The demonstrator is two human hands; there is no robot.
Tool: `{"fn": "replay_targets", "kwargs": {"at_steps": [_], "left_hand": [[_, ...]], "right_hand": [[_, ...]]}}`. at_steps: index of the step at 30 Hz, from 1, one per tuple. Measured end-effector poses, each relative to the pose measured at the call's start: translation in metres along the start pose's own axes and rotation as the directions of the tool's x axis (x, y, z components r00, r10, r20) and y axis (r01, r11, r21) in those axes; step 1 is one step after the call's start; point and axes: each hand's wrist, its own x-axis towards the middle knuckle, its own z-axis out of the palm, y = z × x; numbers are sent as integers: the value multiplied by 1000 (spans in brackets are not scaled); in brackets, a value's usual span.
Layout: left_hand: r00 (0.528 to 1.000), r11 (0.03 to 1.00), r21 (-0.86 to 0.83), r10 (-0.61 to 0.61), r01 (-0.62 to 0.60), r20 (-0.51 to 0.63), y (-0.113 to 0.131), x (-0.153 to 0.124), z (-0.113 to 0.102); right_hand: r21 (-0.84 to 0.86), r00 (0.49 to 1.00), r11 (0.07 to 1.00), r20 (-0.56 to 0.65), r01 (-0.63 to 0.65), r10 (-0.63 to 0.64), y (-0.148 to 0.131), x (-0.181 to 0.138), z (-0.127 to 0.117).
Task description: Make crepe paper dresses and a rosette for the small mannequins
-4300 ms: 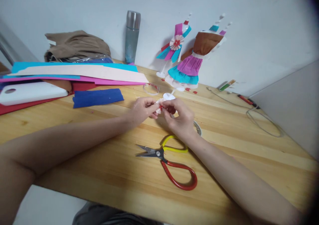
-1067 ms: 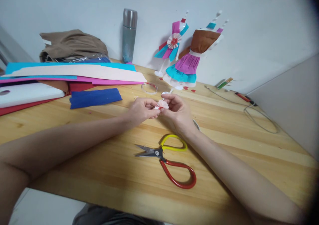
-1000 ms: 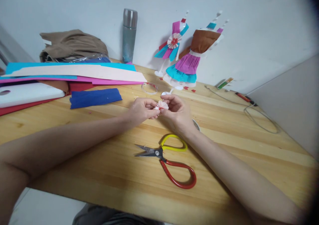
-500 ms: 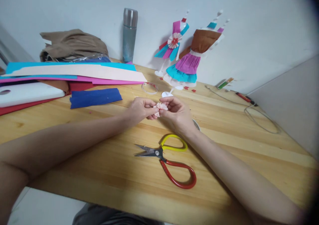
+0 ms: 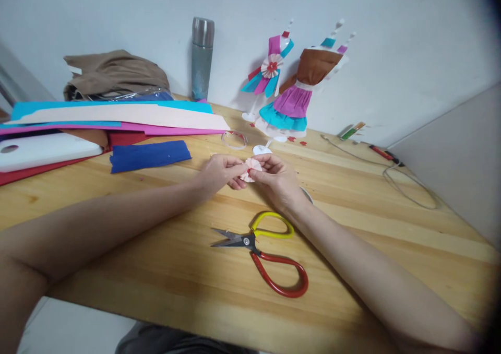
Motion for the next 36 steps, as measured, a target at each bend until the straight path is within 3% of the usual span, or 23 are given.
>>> {"fn": "replay_targets", "kwargs": {"at_steps": [10, 19, 24, 28, 32, 36], "left_hand": [[1000, 991, -131, -5, 5, 5, -2, 2, -2], [998, 991, -129, 10, -18, -63, -4, 2, -2], [999, 983, -183, 4, -11, -36, -4, 4, -4], [998, 979, -203, -4, -7, -55, -3, 4, -3], [997, 980, -199, -11, -4, -74, -2, 3, -2], [995, 986, -164, 3, -19, -96, -2, 4, 0]], "right_hand": [[141, 998, 988, -22, -62, 65, 0, 1, 0], [147, 997, 986, 24, -74, 71, 1, 1, 0], [155, 997, 985, 9, -81, 81, -1, 1, 1], [66, 998, 997, -52, -39, 43, -1, 1, -2], [-179, 971, 974, -167, 141, -172, -2, 0, -4], [-418, 946, 876, -101, 240, -307, -7, -6, 0]]}}
